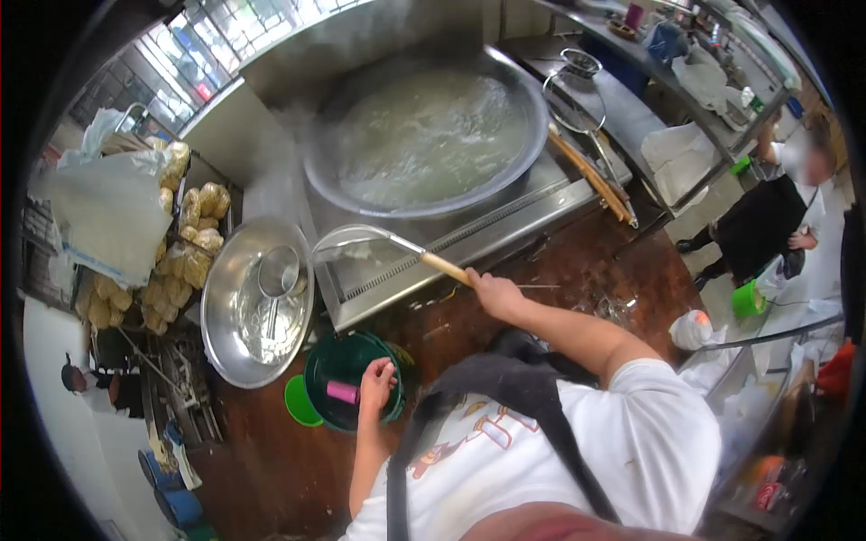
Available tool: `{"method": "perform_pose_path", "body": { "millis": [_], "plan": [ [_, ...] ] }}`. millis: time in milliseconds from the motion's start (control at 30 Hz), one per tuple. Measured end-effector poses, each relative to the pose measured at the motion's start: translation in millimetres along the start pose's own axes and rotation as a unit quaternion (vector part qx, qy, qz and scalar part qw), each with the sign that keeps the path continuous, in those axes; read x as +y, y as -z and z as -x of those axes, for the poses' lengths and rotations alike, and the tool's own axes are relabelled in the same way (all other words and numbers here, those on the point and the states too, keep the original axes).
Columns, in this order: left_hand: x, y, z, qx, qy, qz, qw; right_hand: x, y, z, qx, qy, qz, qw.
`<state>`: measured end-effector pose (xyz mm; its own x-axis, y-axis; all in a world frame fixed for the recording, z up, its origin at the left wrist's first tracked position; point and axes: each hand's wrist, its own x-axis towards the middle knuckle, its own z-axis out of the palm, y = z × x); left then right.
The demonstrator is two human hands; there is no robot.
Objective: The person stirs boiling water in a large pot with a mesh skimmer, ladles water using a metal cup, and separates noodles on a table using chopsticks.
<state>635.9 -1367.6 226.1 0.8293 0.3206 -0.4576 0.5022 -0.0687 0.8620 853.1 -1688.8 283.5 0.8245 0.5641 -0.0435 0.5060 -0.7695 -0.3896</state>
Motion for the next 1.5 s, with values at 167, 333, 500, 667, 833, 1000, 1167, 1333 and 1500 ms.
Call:
{"method": "perform_pose_path", "body": {
  "millis": [167, 333, 500, 667, 833, 1000, 1167, 1333, 1500],
  "plan": [
    [12, -1, 8, -0.026, -0.005, -0.004, 1.000, -7, 1, 9, -0.011, -0.016, 0.010, 1.000],
    [38, -20, 21, -0.001, -0.029, 0.013, 0.999, 18, -8, 9, -0.050, -0.041, -0.034, 0.997],
    [71, -70, 22, 0.031, -0.034, 0.035, 0.998, 49, 15, -7, -0.104, -0.043, -0.055, 0.992],
    [112, -138, 13, 0.014, -0.029, 0.001, 0.999, 90, 31, -22, -0.102, 0.005, -0.080, 0.992],
    [141, -188, 1, 0.030, -0.042, -0.004, 0.999, 122, 38, -26, -0.092, 0.071, -0.097, 0.989],
    [151, -229, 2, 0.032, -0.030, 0.009, 0.999, 137, 40, -29, -0.102, 0.086, -0.111, 0.985],
    [169, -249, 13, 0.041, -0.036, 0.012, 0.998, 150, 31, -37, -0.093, 0.094, -0.125, 0.983],
    [177, -247, 14, 0.055, -0.030, 0.005, 0.998, 158, 37, -39, -0.095, 0.101, -0.126, 0.982],
    [184, -249, 10, 0.046, -0.046, 0.007, 0.998, 156, 43, -40, -0.093, 0.084, -0.108, 0.986]
  ]
}}
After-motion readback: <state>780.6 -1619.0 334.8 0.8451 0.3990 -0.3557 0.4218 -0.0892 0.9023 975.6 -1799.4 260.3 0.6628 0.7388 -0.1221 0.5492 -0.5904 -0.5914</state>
